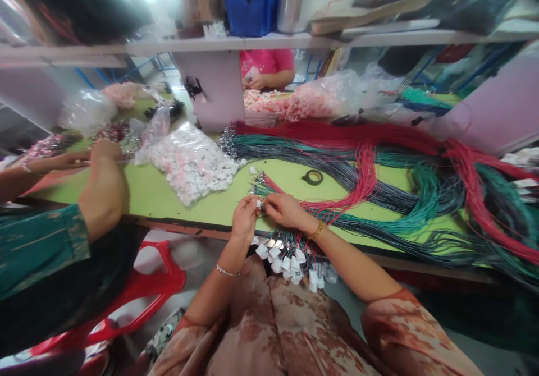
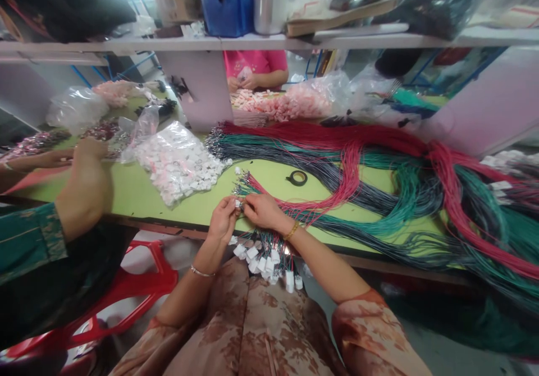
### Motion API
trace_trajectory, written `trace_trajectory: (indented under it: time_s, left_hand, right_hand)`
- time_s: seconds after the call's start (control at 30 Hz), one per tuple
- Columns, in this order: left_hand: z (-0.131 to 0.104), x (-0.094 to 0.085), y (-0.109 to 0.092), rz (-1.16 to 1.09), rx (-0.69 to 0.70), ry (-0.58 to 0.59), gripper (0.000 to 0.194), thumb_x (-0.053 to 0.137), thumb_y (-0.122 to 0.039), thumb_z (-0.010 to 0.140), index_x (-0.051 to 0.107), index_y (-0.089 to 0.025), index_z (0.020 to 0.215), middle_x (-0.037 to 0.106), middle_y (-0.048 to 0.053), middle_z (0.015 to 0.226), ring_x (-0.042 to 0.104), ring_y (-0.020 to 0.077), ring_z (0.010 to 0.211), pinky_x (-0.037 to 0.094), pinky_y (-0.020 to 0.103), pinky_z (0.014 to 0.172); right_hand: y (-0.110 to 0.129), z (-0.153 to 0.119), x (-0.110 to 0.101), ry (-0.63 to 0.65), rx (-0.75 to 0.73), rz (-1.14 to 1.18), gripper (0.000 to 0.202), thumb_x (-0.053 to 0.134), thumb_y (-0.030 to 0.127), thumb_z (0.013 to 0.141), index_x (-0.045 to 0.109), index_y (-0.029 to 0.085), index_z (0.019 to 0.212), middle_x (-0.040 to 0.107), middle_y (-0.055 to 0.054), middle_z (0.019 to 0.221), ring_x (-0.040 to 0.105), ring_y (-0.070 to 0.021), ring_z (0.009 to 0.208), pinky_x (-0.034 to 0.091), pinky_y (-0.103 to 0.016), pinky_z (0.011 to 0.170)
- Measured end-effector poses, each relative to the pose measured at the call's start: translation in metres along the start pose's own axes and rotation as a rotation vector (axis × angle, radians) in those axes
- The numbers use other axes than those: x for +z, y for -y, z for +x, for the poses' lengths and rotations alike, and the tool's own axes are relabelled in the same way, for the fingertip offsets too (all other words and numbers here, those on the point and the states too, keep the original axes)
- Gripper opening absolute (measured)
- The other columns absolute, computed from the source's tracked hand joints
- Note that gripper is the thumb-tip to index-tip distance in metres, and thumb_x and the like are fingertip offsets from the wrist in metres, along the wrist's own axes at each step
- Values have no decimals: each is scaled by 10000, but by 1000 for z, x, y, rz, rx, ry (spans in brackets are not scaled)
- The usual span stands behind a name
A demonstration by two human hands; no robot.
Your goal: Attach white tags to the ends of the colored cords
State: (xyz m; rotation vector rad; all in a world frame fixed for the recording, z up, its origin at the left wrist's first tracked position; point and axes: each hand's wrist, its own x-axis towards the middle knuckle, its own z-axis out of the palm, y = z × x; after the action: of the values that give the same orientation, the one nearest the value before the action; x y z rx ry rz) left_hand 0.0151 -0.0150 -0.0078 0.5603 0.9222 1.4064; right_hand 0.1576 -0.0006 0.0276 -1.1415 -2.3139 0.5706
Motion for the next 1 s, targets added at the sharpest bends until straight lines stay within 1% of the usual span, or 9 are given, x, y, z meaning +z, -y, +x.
trace_trajectory:
  time_s: [0.1, 0.23, 0.33, 0.4, 0.47, 0.57, 0.77, 0.87, 1.0]
  left_hand:
    - [-1, 1, 1, 23, 22, -4, 353, 818, -339, 616, 595, -139, 804, 638, -3, 692, 506, 54, 553, 374, 191, 550]
    - [3, -5, -3, 17, -22, 5, 362, 832, -340, 585, 610, -134, 783, 654, 12, 724, 513, 53, 557, 376, 190, 545]
    - [7, -9, -4, 6, -50, 5, 340, 826, -321, 593, 614, -133, 781, 670, 28, 784, 512, 48, 566, 378, 188, 549]
    - [8, -11, -3, 9, -58, 4, 321, 816, -315, 607, 612, -135, 777, 671, 32, 796, 511, 50, 571, 377, 189, 549]
    - [7, -12, -2, 10, -48, 13, 301, 807, -307, 620, 611, -137, 772, 669, 35, 805, 514, 55, 584, 383, 195, 558]
    - [4, -14, -1, 7, -37, 46, 288, 803, -295, 628, 613, -136, 776, 668, 38, 820, 527, 60, 611, 395, 198, 580]
    - [4, -14, 0, 1, -50, 30, 325, 811, -320, 617, 611, -134, 792, 670, 36, 819, 531, 56, 606, 400, 192, 584]
    - [5, -12, 1, 0, -35, 13, 307, 803, -314, 630, 605, -135, 780, 670, 36, 825, 532, 53, 611, 400, 189, 589]
    - [4, -10, -2, -11, -12, 49, 246, 769, -283, 680, 609, -138, 797, 669, 39, 854, 539, 56, 628, 402, 193, 601]
  right_hand:
    - [2, -1, 3, 0, 62, -89, 205, 484, 227, 871, 554, 157, 692, 582, -32, 664, 445, -124, 588, 283, -246, 578]
    - [-15, 14, -4, 35, 65, 7, 270, 440, 283, 918, 593, 155, 736, 606, -17, 684, 485, -119, 627, 305, -226, 594]
    - [-40, 37, -12, -54, 241, -25, 275, 460, 342, 919, 633, 154, 819, 650, -29, 756, 509, -126, 658, 312, -227, 604]
    - [-56, 50, -11, -52, 370, -130, 229, 571, 364, 848, 648, 150, 822, 671, -55, 793, 506, -136, 660, 292, -238, 589]
    - [-66, 57, -7, -38, 426, -148, 210, 578, 344, 829, 645, 148, 789, 675, -62, 789, 497, -135, 651, 279, -242, 579]
    - [-73, 55, -3, -67, 426, -74, 220, 509, 302, 844, 608, 147, 724, 649, -47, 720, 473, -126, 622, 277, -242, 572]
    - [-70, 48, -14, -273, 344, 35, 144, 462, 240, 806, 531, 162, 706, 548, 0, 637, 433, -118, 597, 295, -242, 578]
    - [-59, 51, -18, -280, 255, 202, 131, 487, 255, 780, 528, 165, 694, 538, 14, 642, 445, -112, 609, 329, -229, 591]
    - [-37, 50, -17, -238, 174, 400, 155, 524, 294, 761, 584, 152, 739, 561, 14, 668, 445, -104, 606, 353, -222, 585]
